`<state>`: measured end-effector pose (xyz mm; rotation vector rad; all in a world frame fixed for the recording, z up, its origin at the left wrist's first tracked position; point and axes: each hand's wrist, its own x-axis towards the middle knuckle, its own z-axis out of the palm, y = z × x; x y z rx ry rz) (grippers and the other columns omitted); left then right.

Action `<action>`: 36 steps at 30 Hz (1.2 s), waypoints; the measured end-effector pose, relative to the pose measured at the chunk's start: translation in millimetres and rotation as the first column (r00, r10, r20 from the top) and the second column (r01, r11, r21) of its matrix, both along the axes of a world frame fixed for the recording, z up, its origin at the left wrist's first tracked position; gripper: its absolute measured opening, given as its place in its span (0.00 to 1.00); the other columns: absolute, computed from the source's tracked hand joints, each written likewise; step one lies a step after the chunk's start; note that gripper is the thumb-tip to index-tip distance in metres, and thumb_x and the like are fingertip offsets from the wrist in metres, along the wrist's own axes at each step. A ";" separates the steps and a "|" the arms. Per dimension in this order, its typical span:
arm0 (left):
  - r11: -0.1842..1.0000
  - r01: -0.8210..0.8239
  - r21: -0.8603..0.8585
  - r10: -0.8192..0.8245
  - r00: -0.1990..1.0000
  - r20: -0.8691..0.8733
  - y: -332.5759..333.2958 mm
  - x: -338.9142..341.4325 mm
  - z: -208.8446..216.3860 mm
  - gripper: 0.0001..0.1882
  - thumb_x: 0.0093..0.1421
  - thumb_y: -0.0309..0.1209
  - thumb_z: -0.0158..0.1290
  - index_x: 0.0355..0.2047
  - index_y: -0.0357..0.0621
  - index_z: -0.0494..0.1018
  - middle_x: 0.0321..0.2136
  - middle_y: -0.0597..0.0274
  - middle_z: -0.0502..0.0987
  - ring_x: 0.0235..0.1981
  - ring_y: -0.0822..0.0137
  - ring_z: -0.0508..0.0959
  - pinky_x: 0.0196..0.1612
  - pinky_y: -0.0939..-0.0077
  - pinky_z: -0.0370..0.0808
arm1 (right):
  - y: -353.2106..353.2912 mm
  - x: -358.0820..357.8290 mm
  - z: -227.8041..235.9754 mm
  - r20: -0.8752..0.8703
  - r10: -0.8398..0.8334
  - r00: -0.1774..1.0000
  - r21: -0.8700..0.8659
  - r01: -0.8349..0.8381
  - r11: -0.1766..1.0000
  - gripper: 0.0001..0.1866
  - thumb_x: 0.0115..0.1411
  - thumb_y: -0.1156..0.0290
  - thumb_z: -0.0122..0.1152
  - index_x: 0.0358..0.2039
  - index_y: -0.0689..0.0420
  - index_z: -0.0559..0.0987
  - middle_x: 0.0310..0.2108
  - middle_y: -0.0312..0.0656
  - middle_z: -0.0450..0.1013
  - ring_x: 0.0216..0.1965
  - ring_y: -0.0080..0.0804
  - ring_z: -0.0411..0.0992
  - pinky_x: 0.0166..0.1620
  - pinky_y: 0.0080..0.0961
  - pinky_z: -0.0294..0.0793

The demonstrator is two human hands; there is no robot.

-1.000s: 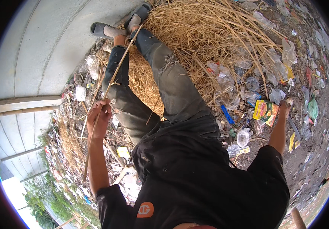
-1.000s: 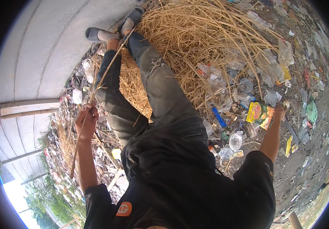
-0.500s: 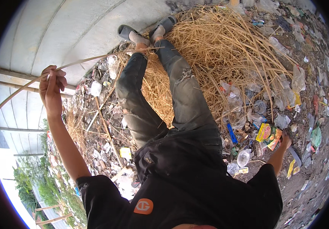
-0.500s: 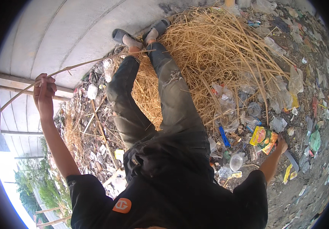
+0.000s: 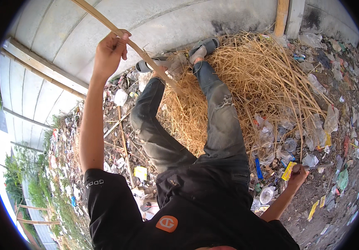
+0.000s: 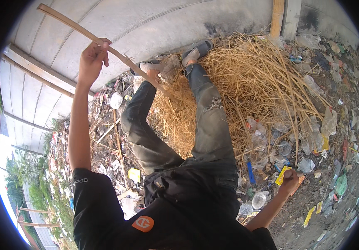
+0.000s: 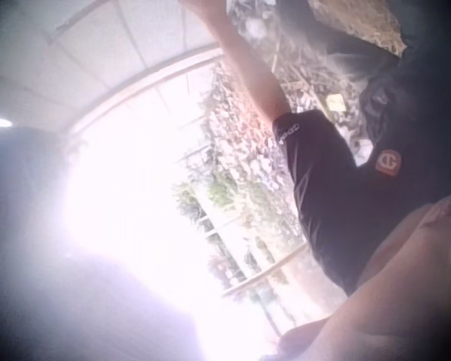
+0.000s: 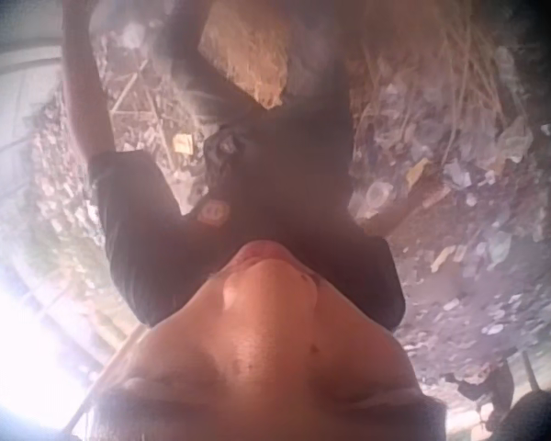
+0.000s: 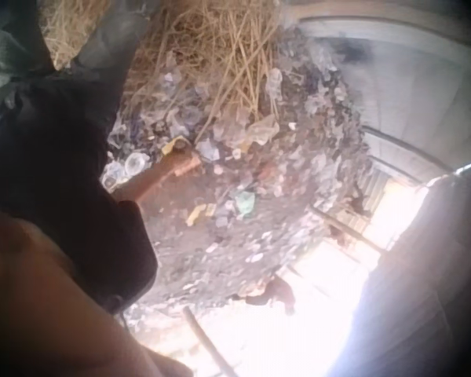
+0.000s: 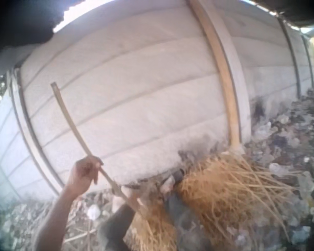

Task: The person sits on a pile of straw and uses a utility knife to shave and smooth thin bamboo sticks. They hold the sticks against their legs and scrape the blade along the surface to remove splinters and create a smooth finish.

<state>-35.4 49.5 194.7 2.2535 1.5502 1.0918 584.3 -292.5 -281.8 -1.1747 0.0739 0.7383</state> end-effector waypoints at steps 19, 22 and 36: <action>0.913 -0.143 0.381 0.157 0.988 -0.007 61.9 -29.2 10.3 0.12 0.57 0.33 0.66 0.36 0.38 0.79 0.27 0.58 0.85 0.31 0.68 0.85 0.36 0.73 0.79 | 236.3 -362.3 359.8 0.744 0.454 0.490 0.273 -0.843 0.463 0.28 0.70 0.75 0.53 0.69 0.60 0.62 0.27 0.35 0.71 0.17 0.11 0.62 0.20 0.11 0.62; 0.906 -0.142 0.398 0.158 0.987 -0.007 70.7 -32.5 8.4 0.13 0.57 0.33 0.67 0.37 0.38 0.79 0.27 0.59 0.85 0.31 0.69 0.84 0.36 0.73 0.78 | 244.3 -383.4 313.0 0.913 0.300 0.276 0.117 -0.882 0.456 0.27 0.70 0.74 0.53 0.68 0.60 0.63 0.27 0.34 0.70 0.18 0.11 0.63 0.21 0.11 0.63; 0.912 -0.099 0.398 0.131 0.990 -0.053 79.7 -34.7 -2.9 0.15 0.59 0.36 0.66 0.40 0.39 0.80 0.28 0.62 0.84 0.32 0.73 0.81 0.39 0.73 0.77 | 226.5 -391.0 366.1 0.763 0.297 0.574 0.409 -0.785 0.465 0.26 0.73 0.66 0.48 0.69 0.58 0.62 0.22 0.35 0.68 0.16 0.15 0.63 0.18 0.16 0.65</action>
